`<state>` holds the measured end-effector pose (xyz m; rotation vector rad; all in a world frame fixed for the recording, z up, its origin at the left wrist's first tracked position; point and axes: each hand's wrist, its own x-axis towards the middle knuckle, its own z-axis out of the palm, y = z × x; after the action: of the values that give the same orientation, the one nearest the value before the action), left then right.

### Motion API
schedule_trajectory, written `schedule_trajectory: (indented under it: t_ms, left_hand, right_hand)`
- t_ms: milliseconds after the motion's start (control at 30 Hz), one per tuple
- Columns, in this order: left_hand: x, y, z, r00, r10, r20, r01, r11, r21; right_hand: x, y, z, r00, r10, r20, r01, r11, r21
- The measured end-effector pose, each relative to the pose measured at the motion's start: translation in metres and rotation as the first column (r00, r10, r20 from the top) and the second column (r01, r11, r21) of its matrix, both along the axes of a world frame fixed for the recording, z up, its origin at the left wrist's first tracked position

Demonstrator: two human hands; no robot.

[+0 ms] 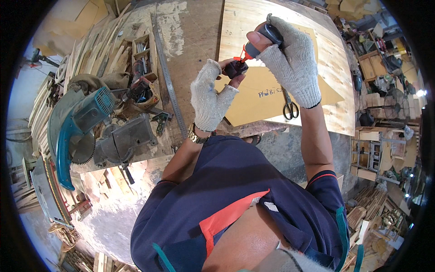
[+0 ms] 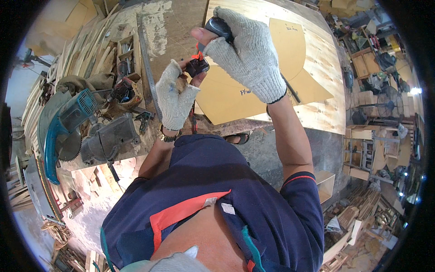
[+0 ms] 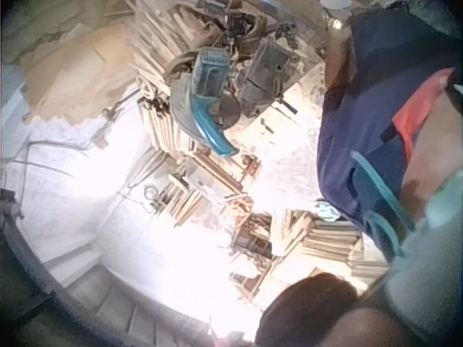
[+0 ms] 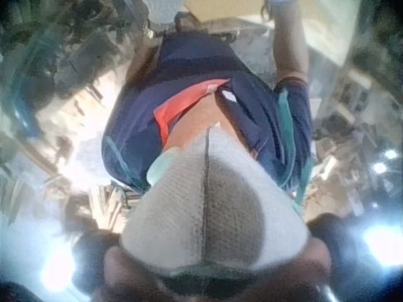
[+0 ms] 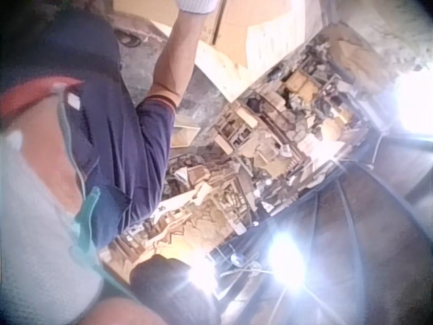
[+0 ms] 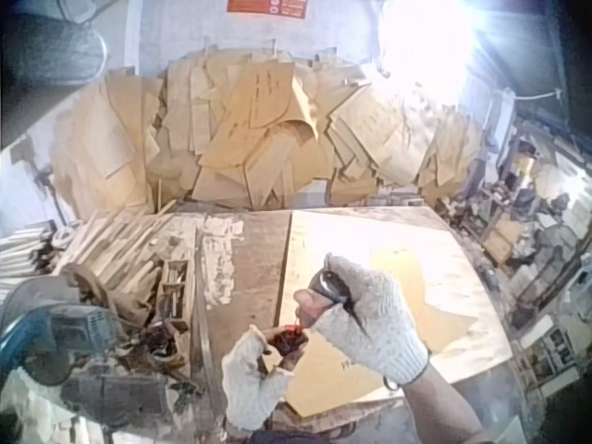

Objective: The person applies glue to a small black component using a red glue bottle, then measures a wooden frame on the floor with a tape measure. Another person works nearby on a similar wooden frame.

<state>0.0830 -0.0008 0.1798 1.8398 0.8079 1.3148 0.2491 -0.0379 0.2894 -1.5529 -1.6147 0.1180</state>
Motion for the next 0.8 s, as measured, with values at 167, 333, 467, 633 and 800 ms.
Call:
schedule_trajectory:
  t_ms: [167,333,467,633,800]
  left_hand:
    - [0.0014,-0.0003,-0.0014,1.0,0.005,-0.006,-0.005,1.0,-0.012]
    - [0.0013,-0.0004,-0.0001,1.0,0.007,-0.006,-0.007,1.0,-0.007]
    - [0.0025,0.0,-0.0009,1.0,0.027,-0.011,-0.026,1.0,0.009]
    - [0.0027,0.0021,-0.005,0.999,0.031,-0.012,-0.031,0.999,0.037]
    - [0.0012,0.001,-0.0012,1.0,0.018,-0.012,-0.018,1.0,0.015]
  right_hand:
    - [-0.0018,-0.0019,0.0019,1.0,0.002,0.001,-0.002,1.0,0.018]
    - [0.0001,-0.0018,0.0019,0.999,0.014,0.042,-0.014,1.0,0.002]
    - [-0.001,-0.0013,0.0008,0.999,0.018,0.037,-0.019,1.0,0.012]
    - [-0.0005,-0.001,-0.0002,0.999,0.036,0.028,-0.037,0.999,0.023]
    - [-0.0016,-0.0029,0.0043,0.999,0.033,0.029,-0.032,0.999,-0.018]
